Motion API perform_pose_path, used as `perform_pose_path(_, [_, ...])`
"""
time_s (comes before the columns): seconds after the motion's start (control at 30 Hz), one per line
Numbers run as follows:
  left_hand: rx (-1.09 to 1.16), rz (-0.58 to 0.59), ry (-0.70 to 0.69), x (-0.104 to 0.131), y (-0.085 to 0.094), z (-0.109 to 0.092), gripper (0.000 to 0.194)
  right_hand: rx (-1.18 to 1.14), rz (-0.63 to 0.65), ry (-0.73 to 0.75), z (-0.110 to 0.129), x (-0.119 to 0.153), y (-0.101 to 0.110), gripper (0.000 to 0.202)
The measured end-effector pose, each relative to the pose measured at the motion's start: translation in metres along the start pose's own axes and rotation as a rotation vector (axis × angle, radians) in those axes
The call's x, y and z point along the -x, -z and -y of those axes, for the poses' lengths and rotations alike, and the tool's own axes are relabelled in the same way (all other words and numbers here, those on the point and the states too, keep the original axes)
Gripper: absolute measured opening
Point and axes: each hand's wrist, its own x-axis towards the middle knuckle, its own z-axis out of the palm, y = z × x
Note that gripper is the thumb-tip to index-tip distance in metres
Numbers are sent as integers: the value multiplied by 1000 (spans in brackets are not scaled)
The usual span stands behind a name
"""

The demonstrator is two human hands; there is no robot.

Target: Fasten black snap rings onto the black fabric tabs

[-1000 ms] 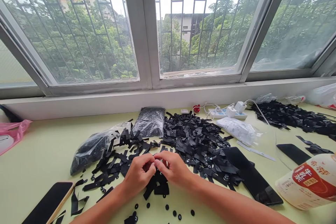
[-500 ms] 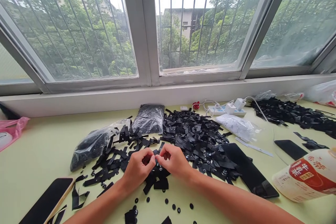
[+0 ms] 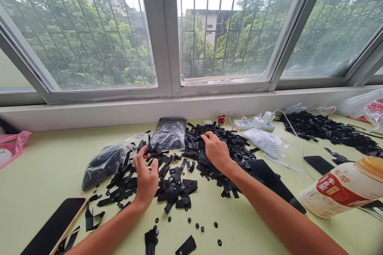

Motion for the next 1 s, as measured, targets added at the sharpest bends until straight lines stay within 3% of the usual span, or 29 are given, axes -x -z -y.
perform_pose_path(0.1, [-4, 47, -24, 2, 0, -4, 64, 158, 54, -2, -24, -3, -8, 43])
perform_pose_path(0.2, [16, 115, -53, 5, 0, -8, 61, 148, 91, -16, -35, -2, -13, 29])
perform_pose_path(0.3, [27, 166, -43, 6, 0, -8, 54, -7, 10, -43, -34, -2, -11, 25])
perform_pose_path(0.43, [78, 263, -47, 7, 1, -7, 45, -561, -107, -113, -13, -5, -2, 24])
perform_pose_path(0.57, [186, 494, -109, 10, 1, -13, 43, -1309, 149, -351, 28, 6, -3, 45])
perform_pose_path(0.67, [185, 675, -48, 9, 1, -16, 37, -1589, 304, -409, 60, 24, -12, 45])
perform_pose_path(0.87, [94, 697, -39, 8, 0, -14, 36, -1642, 352, -422, 89, 45, -33, 44])
perform_pose_path(0.93, [94, 701, -19, 7, 0, -13, 38, -1581, 297, -417, 89, 45, -35, 45])
perform_pose_path(1.0, [114, 694, 15, 7, -1, -13, 37, -1428, 140, -386, 87, 46, -33, 43])
